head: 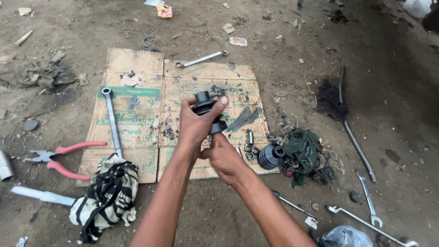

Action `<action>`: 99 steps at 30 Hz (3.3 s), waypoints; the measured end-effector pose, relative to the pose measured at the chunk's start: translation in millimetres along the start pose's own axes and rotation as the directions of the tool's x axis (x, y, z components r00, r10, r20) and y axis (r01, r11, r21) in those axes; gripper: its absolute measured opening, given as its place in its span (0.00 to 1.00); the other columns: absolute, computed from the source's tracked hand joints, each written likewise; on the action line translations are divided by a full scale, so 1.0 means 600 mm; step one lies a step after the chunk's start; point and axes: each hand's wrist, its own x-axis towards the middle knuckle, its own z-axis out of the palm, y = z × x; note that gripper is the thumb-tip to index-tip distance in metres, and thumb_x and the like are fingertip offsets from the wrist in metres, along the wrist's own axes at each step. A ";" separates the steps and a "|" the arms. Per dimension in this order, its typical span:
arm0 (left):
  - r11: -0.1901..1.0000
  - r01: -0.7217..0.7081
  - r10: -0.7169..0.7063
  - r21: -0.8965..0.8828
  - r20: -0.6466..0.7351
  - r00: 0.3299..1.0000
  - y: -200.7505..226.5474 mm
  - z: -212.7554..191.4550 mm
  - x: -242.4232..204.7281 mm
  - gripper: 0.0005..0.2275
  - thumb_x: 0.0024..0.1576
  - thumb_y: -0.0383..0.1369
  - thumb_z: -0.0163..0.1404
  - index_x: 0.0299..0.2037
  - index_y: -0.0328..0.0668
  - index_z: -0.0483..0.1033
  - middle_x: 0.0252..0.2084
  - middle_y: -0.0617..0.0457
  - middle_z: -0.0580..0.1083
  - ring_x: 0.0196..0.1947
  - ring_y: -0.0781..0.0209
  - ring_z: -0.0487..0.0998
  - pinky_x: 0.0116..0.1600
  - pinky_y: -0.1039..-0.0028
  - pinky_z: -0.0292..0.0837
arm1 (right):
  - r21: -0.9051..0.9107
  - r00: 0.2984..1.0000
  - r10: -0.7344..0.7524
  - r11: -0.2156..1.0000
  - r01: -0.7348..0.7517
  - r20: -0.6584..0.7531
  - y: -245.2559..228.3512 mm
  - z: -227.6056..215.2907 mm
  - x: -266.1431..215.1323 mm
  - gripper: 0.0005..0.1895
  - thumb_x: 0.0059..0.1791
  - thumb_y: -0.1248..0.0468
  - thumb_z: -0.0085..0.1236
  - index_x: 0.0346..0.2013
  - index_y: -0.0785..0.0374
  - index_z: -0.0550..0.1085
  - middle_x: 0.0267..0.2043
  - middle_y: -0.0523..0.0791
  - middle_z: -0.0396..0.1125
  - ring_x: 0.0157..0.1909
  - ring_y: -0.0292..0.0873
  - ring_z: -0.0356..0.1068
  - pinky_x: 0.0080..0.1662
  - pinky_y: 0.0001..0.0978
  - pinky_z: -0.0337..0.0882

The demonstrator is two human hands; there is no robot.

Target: The person cleans a black rubber CV joint boot by hand and with a cloth, wiping grease from the inner and outer surfaces.

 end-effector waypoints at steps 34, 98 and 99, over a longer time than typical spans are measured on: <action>0.888 0.125 -0.162 -0.443 -0.048 0.986 -0.067 -0.019 0.043 0.25 0.55 0.54 0.53 0.50 0.39 0.72 0.43 0.50 0.77 0.39 0.61 0.80 0.43 0.67 0.80 | -0.710 0.711 0.115 -0.273 -0.649 -0.694 -0.116 -0.754 -0.111 0.48 0.52 0.25 0.21 0.56 0.52 0.81 0.73 0.53 0.60 0.75 0.60 0.54 0.72 0.64 0.52; 0.752 -0.127 0.555 0.647 -0.516 0.652 -0.019 -0.258 -0.132 0.10 0.66 0.37 0.52 0.46 0.36 0.76 0.36 0.48 0.79 0.35 0.57 0.81 0.40 0.70 0.74 | -0.506 0.963 -0.056 0.842 0.188 0.263 -0.189 -0.106 0.032 0.20 0.52 0.57 0.56 0.53 0.68 0.74 0.52 0.50 0.75 0.54 0.45 0.75 0.56 0.40 0.78; 0.725 -0.335 0.630 0.601 -0.384 0.675 0.016 -0.261 -0.133 0.09 0.63 0.35 0.55 0.44 0.36 0.79 0.37 0.49 0.80 0.35 0.61 0.82 0.40 0.78 0.75 | -0.510 0.963 -0.079 0.836 0.205 0.257 -0.199 -0.083 0.023 0.21 0.51 0.57 0.57 0.54 0.67 0.73 0.51 0.49 0.76 0.54 0.45 0.76 0.56 0.39 0.79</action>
